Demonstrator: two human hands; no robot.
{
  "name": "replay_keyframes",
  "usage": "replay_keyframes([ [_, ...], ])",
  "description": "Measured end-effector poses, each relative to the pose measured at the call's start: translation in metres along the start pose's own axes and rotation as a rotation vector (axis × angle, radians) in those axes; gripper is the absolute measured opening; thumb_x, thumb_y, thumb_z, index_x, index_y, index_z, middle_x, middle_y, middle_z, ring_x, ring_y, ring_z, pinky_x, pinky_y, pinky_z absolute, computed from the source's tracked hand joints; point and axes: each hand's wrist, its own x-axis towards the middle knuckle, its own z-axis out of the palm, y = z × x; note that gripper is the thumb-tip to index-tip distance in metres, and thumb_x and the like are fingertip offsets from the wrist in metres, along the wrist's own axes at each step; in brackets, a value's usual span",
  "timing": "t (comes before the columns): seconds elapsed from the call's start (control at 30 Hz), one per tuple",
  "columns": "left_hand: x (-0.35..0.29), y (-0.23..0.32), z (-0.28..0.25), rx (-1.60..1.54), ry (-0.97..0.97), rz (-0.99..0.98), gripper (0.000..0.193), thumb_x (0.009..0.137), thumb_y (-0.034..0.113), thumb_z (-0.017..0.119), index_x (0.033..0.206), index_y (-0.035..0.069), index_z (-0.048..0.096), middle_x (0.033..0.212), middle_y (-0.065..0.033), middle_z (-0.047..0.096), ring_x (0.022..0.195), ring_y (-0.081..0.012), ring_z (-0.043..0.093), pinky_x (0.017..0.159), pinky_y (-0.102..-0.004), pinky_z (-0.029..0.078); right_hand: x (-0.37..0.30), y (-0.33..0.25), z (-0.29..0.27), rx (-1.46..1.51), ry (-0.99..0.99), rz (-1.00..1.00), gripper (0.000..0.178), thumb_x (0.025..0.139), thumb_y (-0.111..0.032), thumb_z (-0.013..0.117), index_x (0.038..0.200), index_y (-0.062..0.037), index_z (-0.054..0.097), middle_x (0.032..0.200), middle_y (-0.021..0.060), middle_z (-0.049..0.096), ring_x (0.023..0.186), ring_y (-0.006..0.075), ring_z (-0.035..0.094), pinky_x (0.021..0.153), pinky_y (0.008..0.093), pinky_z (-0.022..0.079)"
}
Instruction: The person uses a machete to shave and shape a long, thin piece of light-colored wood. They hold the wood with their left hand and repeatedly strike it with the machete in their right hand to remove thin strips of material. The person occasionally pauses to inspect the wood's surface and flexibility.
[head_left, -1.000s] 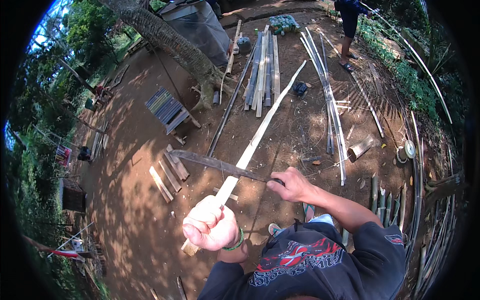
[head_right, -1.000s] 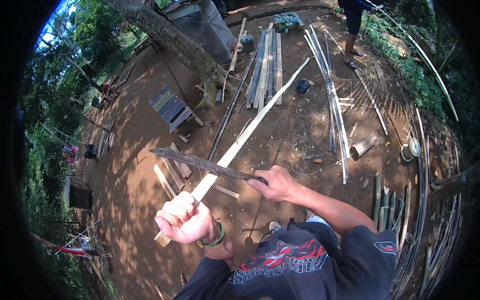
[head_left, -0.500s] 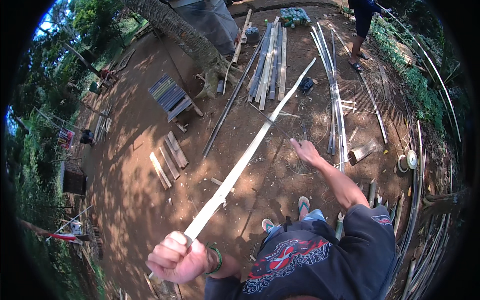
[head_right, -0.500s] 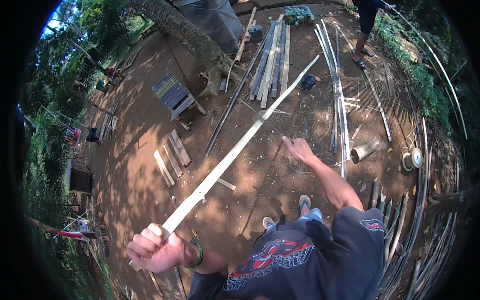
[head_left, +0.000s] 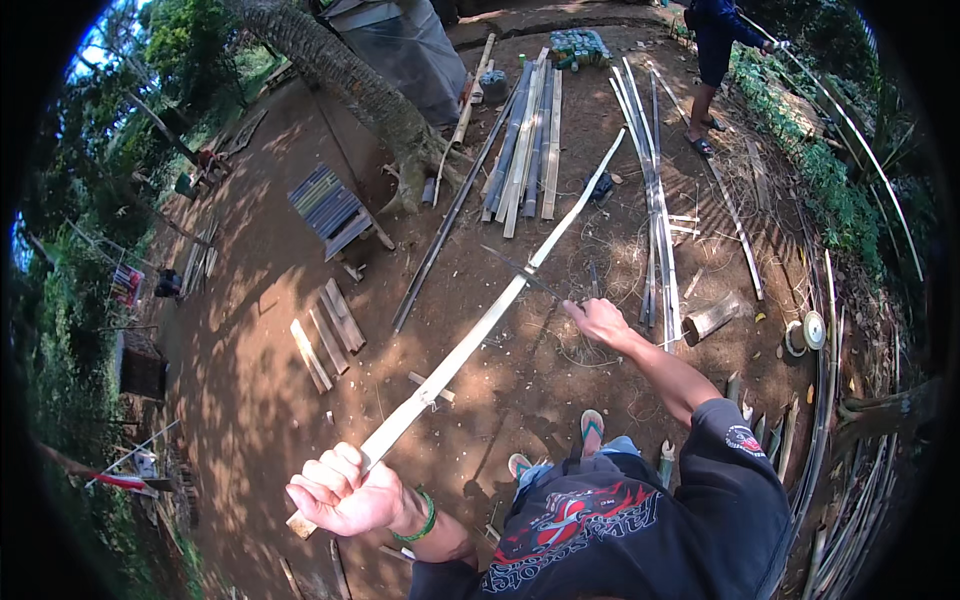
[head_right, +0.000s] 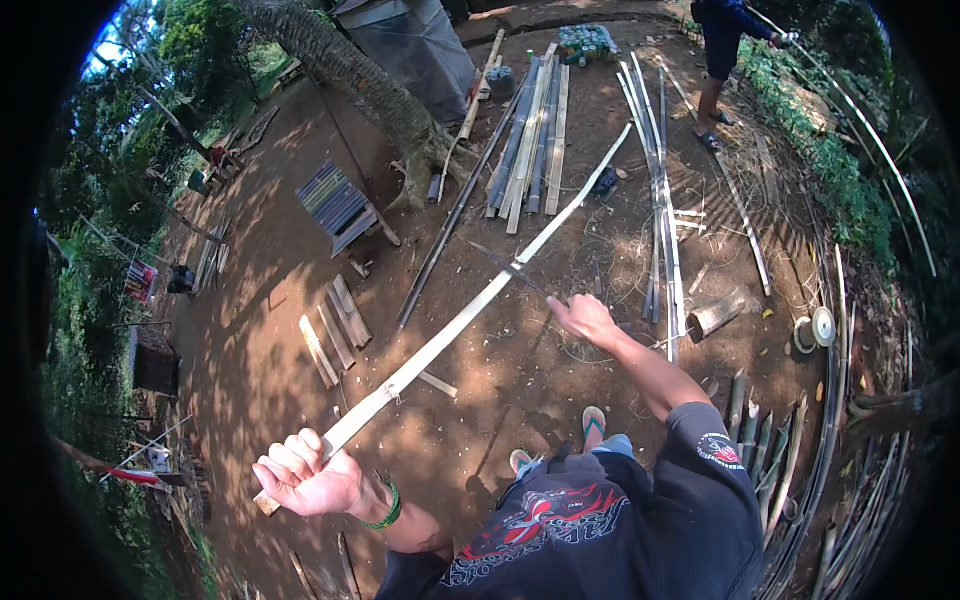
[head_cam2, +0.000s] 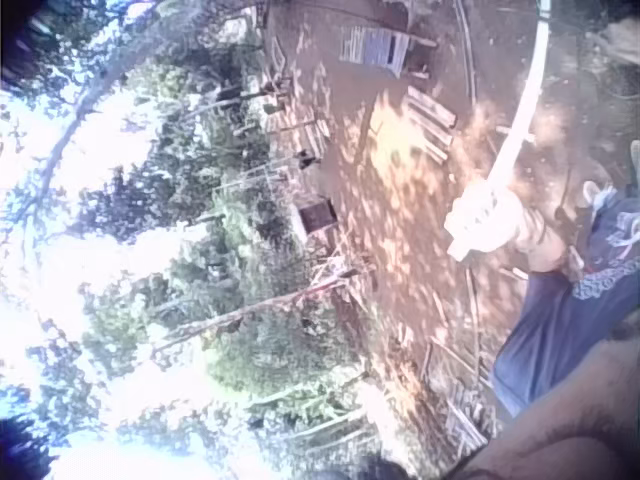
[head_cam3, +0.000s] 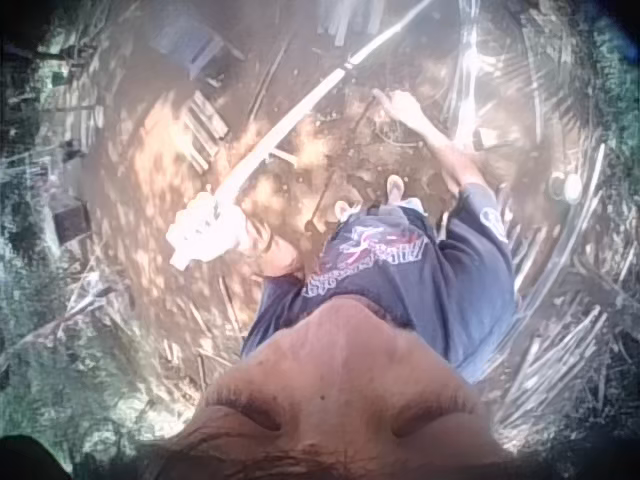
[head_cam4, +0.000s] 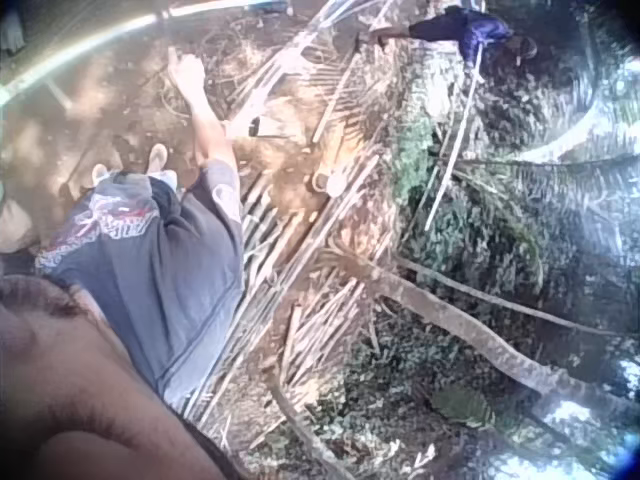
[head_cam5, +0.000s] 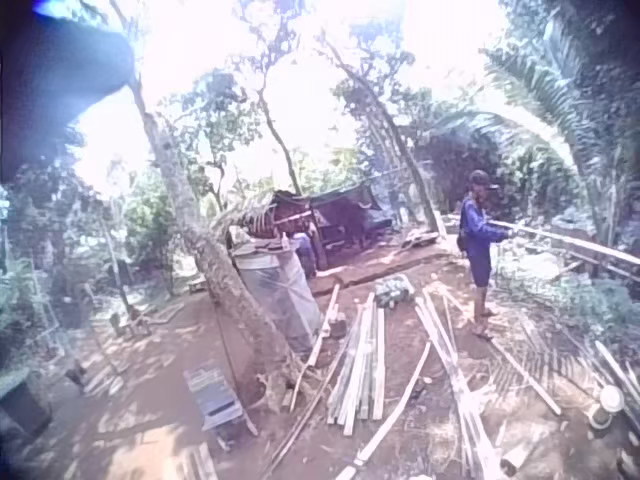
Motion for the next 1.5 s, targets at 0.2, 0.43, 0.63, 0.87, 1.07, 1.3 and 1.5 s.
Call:
replay_keyframes([
  [0.2, 0.005, 0.018, 0.0, 0.017, 0.108, 0.068, 0.045, 0.104, 0.026, 0.039, 0.063, 0.017, 0.024, 0.051, 0.0045, 0.022, 0.043, -0.0083, 0.014, 0.043, -0.0253, 0.018, -0.089, -0.051, 0.004, 0.125, -0.14, -0.638, 0.059, 0.095, -0.053, 0.048, 0.074, -0.0002, 0.067, 0.07, 0.0268, 0.063, 0.071, 0.0449, 0.064, 0.071, 0.0508, 0.05],
  [0.43, -0.011, 0.002, 0.01, 0.066, 0.19, -0.004, 0.043, 0.103, 0.025, 0.039, 0.063, 0.017, 0.025, 0.052, 0.0037, 0.021, 0.043, -0.0087, 0.016, 0.044, -0.0269, 0.018, -0.002, 0.034, -0.008, 0.046, -0.024, 0.142, 0.075, 0.092, -0.064, 0.041, 0.091, 0.0042, 0.072, 0.092, 0.0294, 0.068, 0.097, 0.0421, 0.066, 0.087, 0.0487, 0.051],
  [0.63, 0.006, 0.014, 0.02, 0.09, 0.309, 0.069, 0.043, 0.102, 0.027, 0.043, 0.064, 0.017, 0.024, 0.053, 0.0043, 0.018, 0.044, -0.0088, 0.015, 0.044, -0.0257, 0.017, -0.074, -0.014, -0.002, 0.169, -0.055, -0.162, 0.063, 0.092, -0.056, 0.051, 0.084, 0.0033, 0.068, 0.071, 0.0265, 0.064, 0.077, 0.0423, 0.066, 0.074, 0.048, 0.053],
  [0.87, 0.005, 0.044, 0.016, 0.093, 0.096, -0.01, 0.044, 0.103, 0.021, 0.037, 0.061, 0.018, 0.023, 0.053, 0.0049, 0.016, 0.047, -0.0088, 0.012, 0.047, -0.0261, 0.018, 0.02, 0.066, -0.025, -0.041, 0.019, 0.167, 0.079, 0.095, -0.063, 0.038, 0.089, 0.01, 0.069, 0.088, 0.0328, 0.067, 0.09, 0.0418, 0.068, 0.082, 0.0492, 0.052],
  [1.07, 0.033, 0.111, -0.026, 0.083, -0.027, 0.06, 0.044, 0.104, 0.019, 0.034, 0.061, 0.017, 0.024, 0.054, 0.0032, 0.019, 0.048, -0.0101, 0.015, 0.048, -0.0271, 0.019, -0.042, 0.002, 0.009, 0.065, -0.063, -0.214, 0.067, 0.093, -0.059, 0.045, 0.08, 0.0022, 0.07, 0.078, 0.0296, 0.066, 0.08, 0.0477, 0.065, 0.078, 0.052, 0.052],
  [1.3, 0.038, 0.174, -0.005, 0.234, 0.088, 0.027, 0.039, 0.097, 0.027, 0.046, 0.063, 0.02, 0.029, 0.057, 0.0054, 0.024, 0.051, -0.0107, 0.025, 0.054, -0.03, 0.027, 0.057, 0.099, 0.024, -0.102, 0.004, 0.118, 0.076, 0.093, -0.064, 0.04, 0.09, 0.005, 0.072, 0.088, 0.0316, 0.067, 0.091, 0.0431, 0.068, 0.082, 0.0505, 0.053],
  [1.5, 0.047, 0.206, -0.029, 0.397, 0.215, 0.173, 0.036, 0.097, 0.024, 0.045, 0.064, 0.019, 0.032, 0.058, 0.0055, 0.027, 0.05, -0.0105, 0.025, 0.051, -0.0288, 0.027, -0.019, 0.03, 0.02, -0.071, -0.237, -0.376, 0.068, 0.094, -0.06, 0.044, 0.082, 0.0025, 0.068, 0.072, 0.0306, 0.063, 0.076, 0.0464, 0.065, 0.076, 0.0509, 0.052],
])
